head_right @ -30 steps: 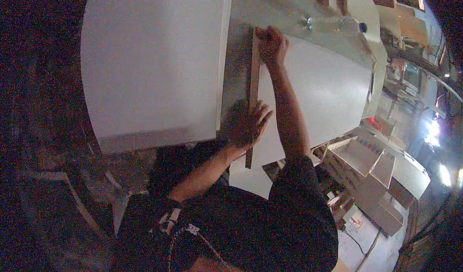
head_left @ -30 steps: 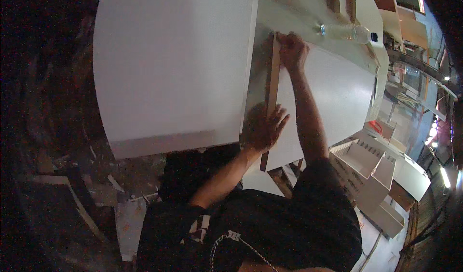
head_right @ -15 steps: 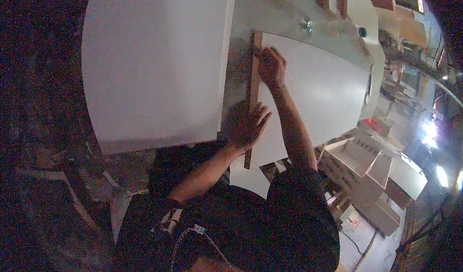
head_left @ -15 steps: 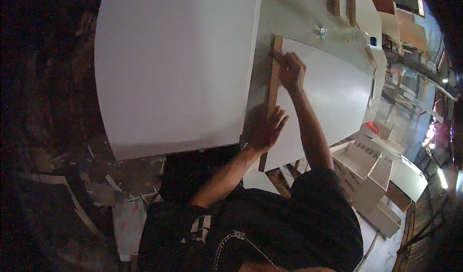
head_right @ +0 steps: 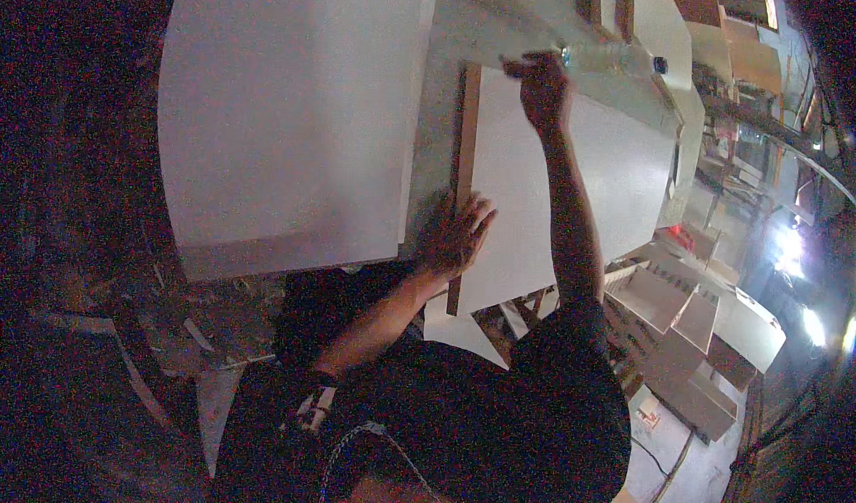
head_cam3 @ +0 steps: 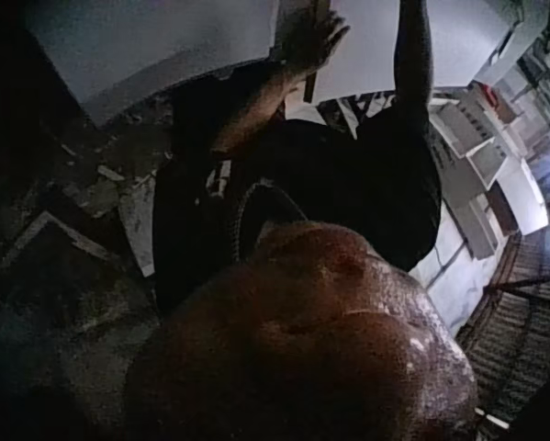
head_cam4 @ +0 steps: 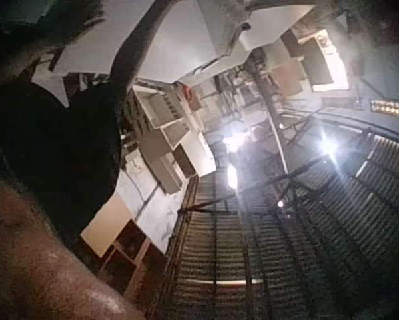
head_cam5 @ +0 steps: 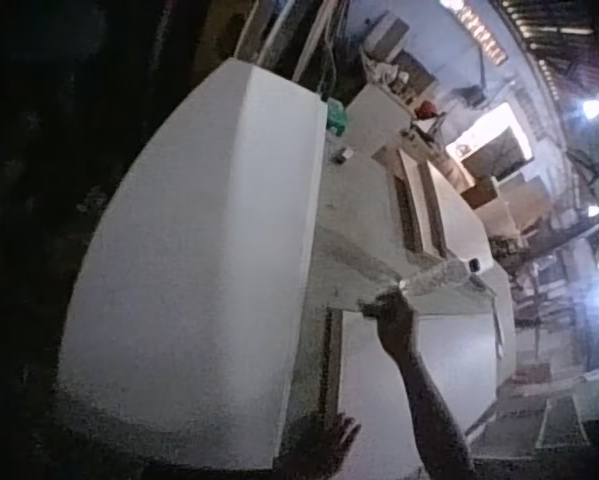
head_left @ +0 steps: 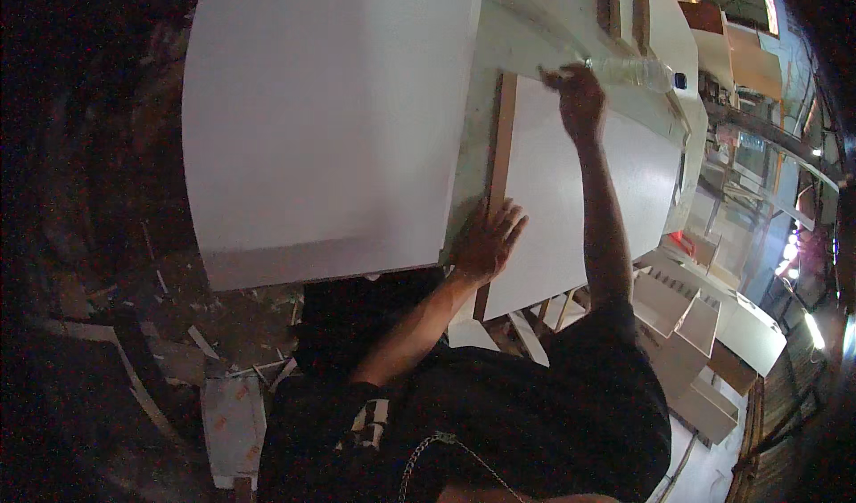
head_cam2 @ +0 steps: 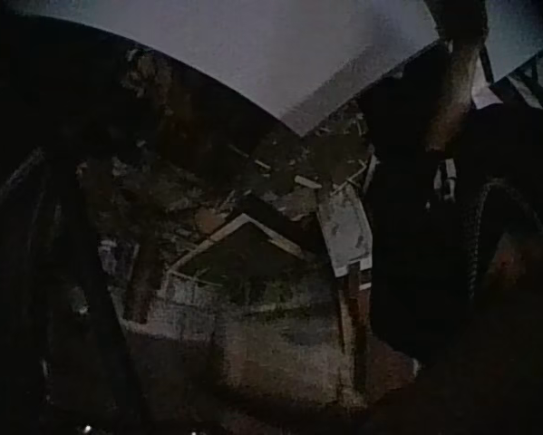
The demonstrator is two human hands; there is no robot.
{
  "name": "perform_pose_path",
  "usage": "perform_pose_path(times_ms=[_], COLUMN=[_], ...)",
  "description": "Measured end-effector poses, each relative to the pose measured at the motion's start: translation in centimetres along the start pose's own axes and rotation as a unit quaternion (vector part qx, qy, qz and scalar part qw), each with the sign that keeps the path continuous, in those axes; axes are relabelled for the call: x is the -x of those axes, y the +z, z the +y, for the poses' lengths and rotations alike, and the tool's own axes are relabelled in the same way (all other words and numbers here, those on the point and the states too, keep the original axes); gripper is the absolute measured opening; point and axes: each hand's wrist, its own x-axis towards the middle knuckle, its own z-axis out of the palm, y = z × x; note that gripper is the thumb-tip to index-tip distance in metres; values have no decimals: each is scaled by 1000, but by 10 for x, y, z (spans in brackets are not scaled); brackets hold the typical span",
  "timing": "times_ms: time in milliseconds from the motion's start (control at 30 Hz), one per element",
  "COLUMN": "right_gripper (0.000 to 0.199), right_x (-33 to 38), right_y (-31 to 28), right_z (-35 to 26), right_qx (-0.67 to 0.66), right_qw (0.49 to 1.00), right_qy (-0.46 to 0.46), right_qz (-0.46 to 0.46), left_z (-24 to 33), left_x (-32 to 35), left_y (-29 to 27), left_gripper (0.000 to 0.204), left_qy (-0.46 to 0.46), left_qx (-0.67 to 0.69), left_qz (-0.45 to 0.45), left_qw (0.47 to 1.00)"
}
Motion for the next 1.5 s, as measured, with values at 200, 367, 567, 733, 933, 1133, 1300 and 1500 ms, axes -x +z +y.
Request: perform_pose_path(times_ms=[200,367,567,733,933,1133,1300,1500], right_gripper=[16,19,15,13,22,26,29,21], right_x=[67,75,80,26,56,29,40,-40], right_y=[22,26,30,50,68,70,78,58], right_z=[-40,-36,-34,-28,-44,-22,-36,16], right_qx=[31,-2,47,129,113,181,108,89], right_qw=[995,994,993,986,992,979,990,987], right_qy=[32,-22,-78,-104,38,35,16,71], right_qz=[-87,-106,-77,-5,43,85,94,116], left_z=[2,-1,2,0,-2,4,-8,2], left_x=[0,5,0,5,2,0,3,2], left_y=[3,15,1,12,11,3,6,-4], left_gripper=[39,44,53,48,45,45,45,51], left_qy=[26,14,-3,20,-57,-25,-6,18], left_qx=[-9,14,19,-26,-5,1,-49,-42], left_qz=[-7,7,-8,21,-40,24,5,-16], left_qw=[1000,1000,1000,999,998,999,999,999])
